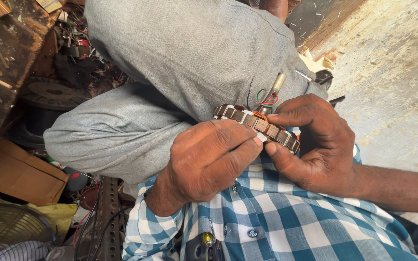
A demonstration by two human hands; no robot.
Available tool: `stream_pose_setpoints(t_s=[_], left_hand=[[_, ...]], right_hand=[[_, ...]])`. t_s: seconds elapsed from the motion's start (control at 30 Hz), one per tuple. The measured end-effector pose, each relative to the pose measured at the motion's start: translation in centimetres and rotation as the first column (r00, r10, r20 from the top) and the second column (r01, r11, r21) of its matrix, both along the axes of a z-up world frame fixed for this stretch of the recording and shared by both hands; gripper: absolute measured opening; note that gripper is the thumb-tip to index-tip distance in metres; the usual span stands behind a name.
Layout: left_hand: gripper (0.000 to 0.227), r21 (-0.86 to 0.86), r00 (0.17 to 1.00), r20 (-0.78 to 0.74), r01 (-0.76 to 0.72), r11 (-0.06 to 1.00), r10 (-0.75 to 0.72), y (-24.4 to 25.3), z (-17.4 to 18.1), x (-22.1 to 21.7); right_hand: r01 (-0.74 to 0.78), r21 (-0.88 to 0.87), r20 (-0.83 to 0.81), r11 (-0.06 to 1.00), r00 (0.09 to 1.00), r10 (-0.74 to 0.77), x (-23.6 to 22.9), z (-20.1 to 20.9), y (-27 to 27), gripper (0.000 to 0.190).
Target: The person sits on the floor and works on a circular electric motor stator. They use a pair of scissors to cut wires and manipulate the copper windings, occasionally reaching for tools on a nearby cluttered workbench.
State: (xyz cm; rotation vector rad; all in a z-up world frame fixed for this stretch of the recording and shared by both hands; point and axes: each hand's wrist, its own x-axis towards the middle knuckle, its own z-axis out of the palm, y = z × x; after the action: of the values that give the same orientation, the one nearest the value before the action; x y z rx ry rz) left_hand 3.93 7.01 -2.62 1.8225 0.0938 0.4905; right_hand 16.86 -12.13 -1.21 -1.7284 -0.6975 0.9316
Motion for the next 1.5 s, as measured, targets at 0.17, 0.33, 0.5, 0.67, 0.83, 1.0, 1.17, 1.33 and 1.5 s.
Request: stream_pose_setpoints(t_s=[0.17, 0.33, 0.5, 0.67, 0.83, 1.0, 1.17, 1.33, 1.5], left_hand=[[0.010, -0.070, 0.999, -0.029, -0.044, 0.997, 0.042, -0.3, 0.1, 0.4], [0.015, 0.139, 1.000, -0.007, 0.010, 0.990, -0.009, -0.3, 0.3, 0.3], [0.018, 0.260, 0.998, -0.034, 0.062, 0.964, -0.055, -0.2, 1.0, 0.3], [0.020, 0.323, 0.997, -0.045, 0.069, 0.944, -0.058, 0.2, 2.0, 1.3], [0.020, 0.341, 0.992, -0.103, 0.104, 0.934, -0.073, 0.2, 3.3, 1.8], [0.015, 0.438, 0.995, -0.100, 0.063, 0.897, -0.021, -0.6, 3.9, 2.2], [0.010, 0.473, 0.992, -0.126, 0.039, 0.880, 0.023, -1.3, 4.2, 2.5], [0.011, 0.557, 0.985, -0.158, 0.035, 0.830, 0.065, -2.1, 4.7, 2.6], [0.012, 0.502, 0.965, -0.254, 0.188, 0.844, -0.064, -1.9, 4.7, 2.1]], right_hand=[[-0.022, 0.026, 0.010, 0.999, 1.000, 0.022, 0.3, -0.3, 0.2, 0.032], [-0.012, 0.022, -0.006, 1.000, 1.000, 0.012, 0.2, -0.5, 0.1, 0.033], [-0.016, 0.025, 0.007, 1.000, 1.000, 0.016, 0.4, -0.5, 0.1, 0.034], [-0.023, 0.015, 0.020, 1.000, 1.000, 0.023, 0.5, -0.6, 0.1, 0.034], [-0.020, 0.021, 0.013, 1.000, 1.000, 0.020, 0.5, -0.6, 0.0, 0.035], [-0.029, 0.042, 0.016, 0.999, 0.999, 0.028, 0.6, -0.7, -0.2, 0.035], [-0.033, 0.058, 0.029, 0.998, 0.999, 0.031, 0.6, -0.9, -0.2, 0.035], [-0.039, 0.038, 0.073, 0.999, 0.997, 0.036, 0.6, -0.9, -0.2, 0.035], [-0.048, 0.044, 0.024, 0.998, 0.999, 0.047, 0.8, -1.0, -0.3, 0.036]])
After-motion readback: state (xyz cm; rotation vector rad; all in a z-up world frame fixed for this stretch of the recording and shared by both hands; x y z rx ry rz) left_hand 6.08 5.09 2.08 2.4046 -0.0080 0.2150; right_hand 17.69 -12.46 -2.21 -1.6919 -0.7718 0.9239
